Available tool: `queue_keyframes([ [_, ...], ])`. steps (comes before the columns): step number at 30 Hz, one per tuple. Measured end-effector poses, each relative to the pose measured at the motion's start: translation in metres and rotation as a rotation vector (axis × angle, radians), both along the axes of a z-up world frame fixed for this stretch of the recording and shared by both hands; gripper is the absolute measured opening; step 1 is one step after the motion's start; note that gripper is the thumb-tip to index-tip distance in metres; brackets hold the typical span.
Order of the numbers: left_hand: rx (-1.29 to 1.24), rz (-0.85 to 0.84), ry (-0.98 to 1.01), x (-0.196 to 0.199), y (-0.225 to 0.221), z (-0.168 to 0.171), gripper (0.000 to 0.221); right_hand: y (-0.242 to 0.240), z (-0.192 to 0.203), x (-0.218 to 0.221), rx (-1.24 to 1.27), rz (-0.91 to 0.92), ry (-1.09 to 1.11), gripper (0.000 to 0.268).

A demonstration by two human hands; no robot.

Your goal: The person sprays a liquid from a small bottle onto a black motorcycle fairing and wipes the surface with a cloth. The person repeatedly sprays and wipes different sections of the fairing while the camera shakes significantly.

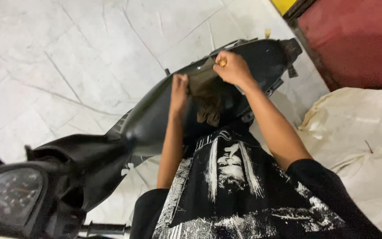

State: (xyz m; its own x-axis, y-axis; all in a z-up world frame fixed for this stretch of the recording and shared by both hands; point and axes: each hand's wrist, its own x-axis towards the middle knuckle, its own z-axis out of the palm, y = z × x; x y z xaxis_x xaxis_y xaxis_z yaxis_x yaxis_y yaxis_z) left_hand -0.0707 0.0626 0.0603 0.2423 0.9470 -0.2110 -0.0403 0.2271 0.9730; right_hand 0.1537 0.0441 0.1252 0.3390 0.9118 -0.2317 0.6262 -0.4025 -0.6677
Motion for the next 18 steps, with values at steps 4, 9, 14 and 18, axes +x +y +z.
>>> queue_keyframes([
  [4, 0.141, -0.151, 0.183, -0.062, 0.028, 0.073, 0.018, -0.002, 0.062, -0.033, 0.119, 0.048, 0.09, 0.019],
  [9, 0.034, -0.423, 0.426, -0.107, 0.019, 0.227, 0.086, -0.007, 0.11, -0.056, 0.6, 0.323, 0.191, 0.01],
  [14, 0.06, -0.648, 0.877, -0.137, 0.017, 0.152, 0.043, -0.017, 0.128, -0.063, 0.665, 0.362, 0.265, 0.009],
  [18, -0.012, -0.303, 0.658, -0.148, 0.011, 0.063, 0.018, -0.03, 0.093, -0.052, 0.47, 0.121, 0.288, 0.015],
])
